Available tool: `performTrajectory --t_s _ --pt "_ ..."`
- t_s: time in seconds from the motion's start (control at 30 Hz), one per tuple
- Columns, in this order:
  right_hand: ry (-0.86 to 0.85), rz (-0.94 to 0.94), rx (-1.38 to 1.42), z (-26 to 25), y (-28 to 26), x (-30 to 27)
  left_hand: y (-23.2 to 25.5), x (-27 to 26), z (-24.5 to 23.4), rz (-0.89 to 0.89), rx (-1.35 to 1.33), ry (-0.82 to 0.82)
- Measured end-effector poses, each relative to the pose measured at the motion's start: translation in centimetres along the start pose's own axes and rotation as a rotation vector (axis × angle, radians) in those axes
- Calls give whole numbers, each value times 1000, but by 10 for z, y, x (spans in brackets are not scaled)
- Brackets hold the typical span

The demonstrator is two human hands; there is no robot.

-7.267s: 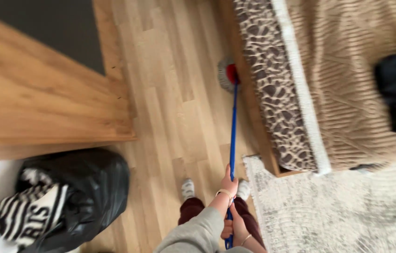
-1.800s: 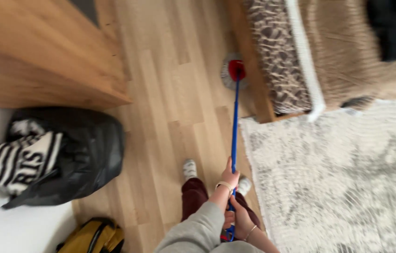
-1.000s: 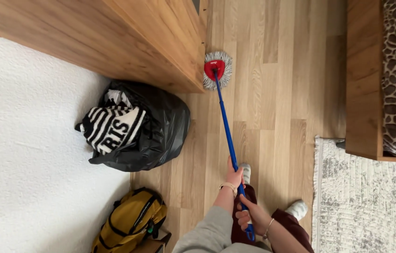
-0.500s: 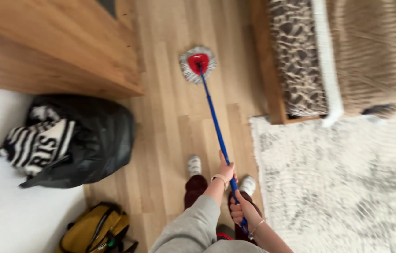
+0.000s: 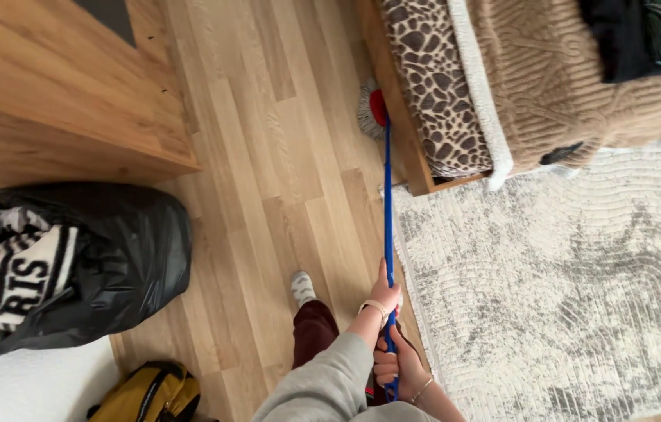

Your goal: The person mops a wooden floor in a bedroom using a blue-handled mop with a red circular head. They move the mop back and forth along the floor between a bed and a wardrobe, covering the visible area systematically.

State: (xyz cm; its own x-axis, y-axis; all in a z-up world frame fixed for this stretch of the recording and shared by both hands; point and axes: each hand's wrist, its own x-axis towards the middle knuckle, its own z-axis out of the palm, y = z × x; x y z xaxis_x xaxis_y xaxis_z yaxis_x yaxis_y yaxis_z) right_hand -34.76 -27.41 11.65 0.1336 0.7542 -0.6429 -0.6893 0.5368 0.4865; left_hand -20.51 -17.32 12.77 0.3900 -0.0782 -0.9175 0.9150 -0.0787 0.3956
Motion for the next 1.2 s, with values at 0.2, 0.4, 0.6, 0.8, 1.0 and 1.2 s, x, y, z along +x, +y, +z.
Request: performTrajectory --t_s 0.2,0.4,0.6,0.8,1.0,1.2 --pt "261 -18 -175 63 43 42 -22 4 -71 28 -151 96" --pt "325 149 -251 100 88 126 -63 16 -191 106 -261 166" --pt "401 283 -517 142 121 205 -92 18 -305 109 -468 292" --pt "401 375 -538 148 132 219 -118 23 -332 70 -552 315" --pt "316 161 -505 123 103 200 -91 40 -296 148 -590 352" --pt "238 95 -370 95 68 135 -54 25 -220 26 -362 274"
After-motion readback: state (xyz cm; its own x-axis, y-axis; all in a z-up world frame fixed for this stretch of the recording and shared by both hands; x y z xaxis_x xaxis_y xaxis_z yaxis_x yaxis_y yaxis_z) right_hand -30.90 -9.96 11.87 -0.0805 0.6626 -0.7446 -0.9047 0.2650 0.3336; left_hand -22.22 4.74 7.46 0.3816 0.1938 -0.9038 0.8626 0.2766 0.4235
